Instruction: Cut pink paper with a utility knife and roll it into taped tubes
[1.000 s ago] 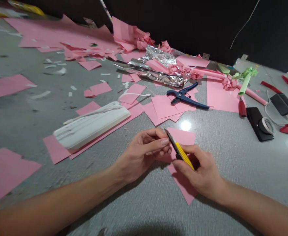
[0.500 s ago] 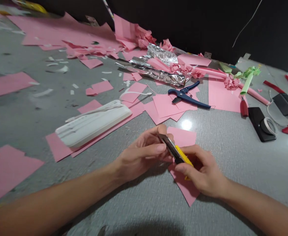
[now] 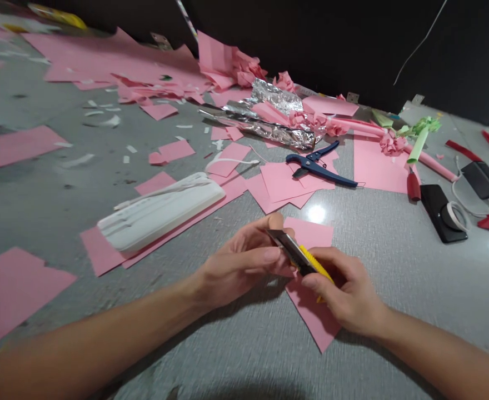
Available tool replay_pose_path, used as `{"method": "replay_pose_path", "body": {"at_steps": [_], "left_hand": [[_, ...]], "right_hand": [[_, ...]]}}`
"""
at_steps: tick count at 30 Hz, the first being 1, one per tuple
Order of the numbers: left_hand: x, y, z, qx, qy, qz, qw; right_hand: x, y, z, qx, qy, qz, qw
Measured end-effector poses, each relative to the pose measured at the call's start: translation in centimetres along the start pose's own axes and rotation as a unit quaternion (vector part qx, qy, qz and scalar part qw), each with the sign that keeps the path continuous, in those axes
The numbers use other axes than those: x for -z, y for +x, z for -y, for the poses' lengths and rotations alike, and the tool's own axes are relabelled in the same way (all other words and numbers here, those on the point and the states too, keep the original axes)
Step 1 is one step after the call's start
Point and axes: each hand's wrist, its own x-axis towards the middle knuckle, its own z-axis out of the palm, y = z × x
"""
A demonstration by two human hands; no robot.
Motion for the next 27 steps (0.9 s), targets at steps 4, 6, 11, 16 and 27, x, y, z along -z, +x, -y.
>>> {"method": "replay_pose_path", "body": {"at_steps": [4,6,11,16,27], "left_hand": [[0.03,-0.03,0.08,0.000,-0.006,-0.004,1.000],[-0.09,0.00,0.07,-0.002,-0.014,0.000,1.000],[-0.23,0.03,0.02,-0.003,-0.021,-0.007,1.000],[0.04,0.00,-0.01,-0.007,-0.007,-0.007,1.000],[0.20,0.07,0.23,-0.005,-0.018,-0.013,1.000]], "right_hand": [[-0.06,0.08,-0.01,0.004,-0.014,-0.001,1.000],[-0.08,0.17,0.00,0.001,-0.019,0.005,1.000],[-0.05,0.36,0.07,0.000,-0.030,0.019,0.999],[0.04,0.38,-0.03,0.005,-0.041,0.010,0.999],[-0.10,0.60,0.39,0.010,-0.058,0.006,0.998]]}}
